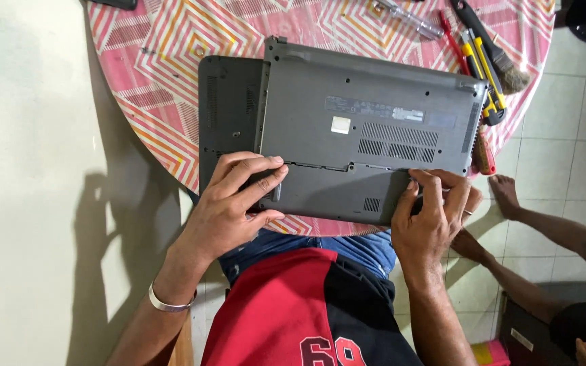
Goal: The person disassembles a laptop by removing the back cover and internal components. They then reassemble the laptop by placing the components back and securing the cover with a screwdriver.
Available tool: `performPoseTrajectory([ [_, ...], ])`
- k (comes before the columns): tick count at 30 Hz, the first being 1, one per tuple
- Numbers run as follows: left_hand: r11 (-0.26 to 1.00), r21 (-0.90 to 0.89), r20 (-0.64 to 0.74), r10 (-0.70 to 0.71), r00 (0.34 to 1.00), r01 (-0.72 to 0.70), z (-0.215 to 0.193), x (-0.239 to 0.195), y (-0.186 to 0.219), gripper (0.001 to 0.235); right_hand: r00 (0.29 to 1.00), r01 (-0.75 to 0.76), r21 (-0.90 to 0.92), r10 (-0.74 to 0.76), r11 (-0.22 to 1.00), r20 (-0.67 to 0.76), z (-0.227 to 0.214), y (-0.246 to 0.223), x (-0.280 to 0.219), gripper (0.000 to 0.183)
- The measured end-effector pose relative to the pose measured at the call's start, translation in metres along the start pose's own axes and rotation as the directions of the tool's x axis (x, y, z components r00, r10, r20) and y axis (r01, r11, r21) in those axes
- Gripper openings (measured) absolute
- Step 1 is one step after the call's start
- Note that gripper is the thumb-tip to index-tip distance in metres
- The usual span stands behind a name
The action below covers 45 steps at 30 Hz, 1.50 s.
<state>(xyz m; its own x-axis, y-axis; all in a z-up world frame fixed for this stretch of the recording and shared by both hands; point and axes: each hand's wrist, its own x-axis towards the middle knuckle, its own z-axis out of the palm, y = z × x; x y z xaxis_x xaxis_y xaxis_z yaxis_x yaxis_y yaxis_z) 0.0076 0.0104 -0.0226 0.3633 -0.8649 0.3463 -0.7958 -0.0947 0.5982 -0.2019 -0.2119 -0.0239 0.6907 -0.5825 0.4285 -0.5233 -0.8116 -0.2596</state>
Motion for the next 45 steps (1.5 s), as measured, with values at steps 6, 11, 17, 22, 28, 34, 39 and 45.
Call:
performPoseTrajectory([
  [6,0.996,-0.037,-0.069,-0.082,0.994,0.08,0.004,-0.005,-0.005,0.065,1.0,-0.001,0.004,0.001,1.0,0.021,0.002,0.0,0.001,0.019],
  [11,0.993,-0.078,-0.078,-0.091,0.993,0.085,0.002,-0.003,-0.011,0.065,0.986,0.148,0.055,-0.152,0.987,0.072,-0.003,-0.015,0.008,0.028],
  [17,0.947,-0.237,-0.081,-0.239,0.968,0.214,0.009,-0.01,-0.018,0.069,0.889,0.296,0.066,-0.3,0.953,0.347,-0.009,-0.039,0.017,0.06],
  [22,0.934,-0.225,0.002,-0.286,0.958,0.279,0.001,-0.006,-0.007,0.082,0.86,0.282,0.035,-0.269,0.959,0.435,-0.006,-0.034,0.014,0.074],
  [28,0.884,-0.11,0.118,-0.443,0.889,0.455,-0.011,0.001,0.011,0.084,0.922,0.055,0.221,-0.134,0.974,0.362,-0.035,-0.008,0.021,0.075],
  [34,0.925,0.193,-0.015,-0.329,0.944,0.326,0.0,0.027,0.052,0.1,0.854,-0.497,0.208,0.434,0.842,0.286,-0.045,0.032,-0.017,0.082],
  [39,0.867,0.387,0.085,-0.373,0.924,0.314,0.027,0.033,0.059,0.127,0.727,-0.67,0.294,0.521,0.681,0.448,-0.047,0.03,-0.027,0.096],
  [45,0.838,0.385,0.057,-0.439,0.897,0.386,0.039,0.03,0.051,0.125,0.672,-0.739,0.384,0.565,0.554,0.478,-0.039,0.035,-0.032,0.097],
])
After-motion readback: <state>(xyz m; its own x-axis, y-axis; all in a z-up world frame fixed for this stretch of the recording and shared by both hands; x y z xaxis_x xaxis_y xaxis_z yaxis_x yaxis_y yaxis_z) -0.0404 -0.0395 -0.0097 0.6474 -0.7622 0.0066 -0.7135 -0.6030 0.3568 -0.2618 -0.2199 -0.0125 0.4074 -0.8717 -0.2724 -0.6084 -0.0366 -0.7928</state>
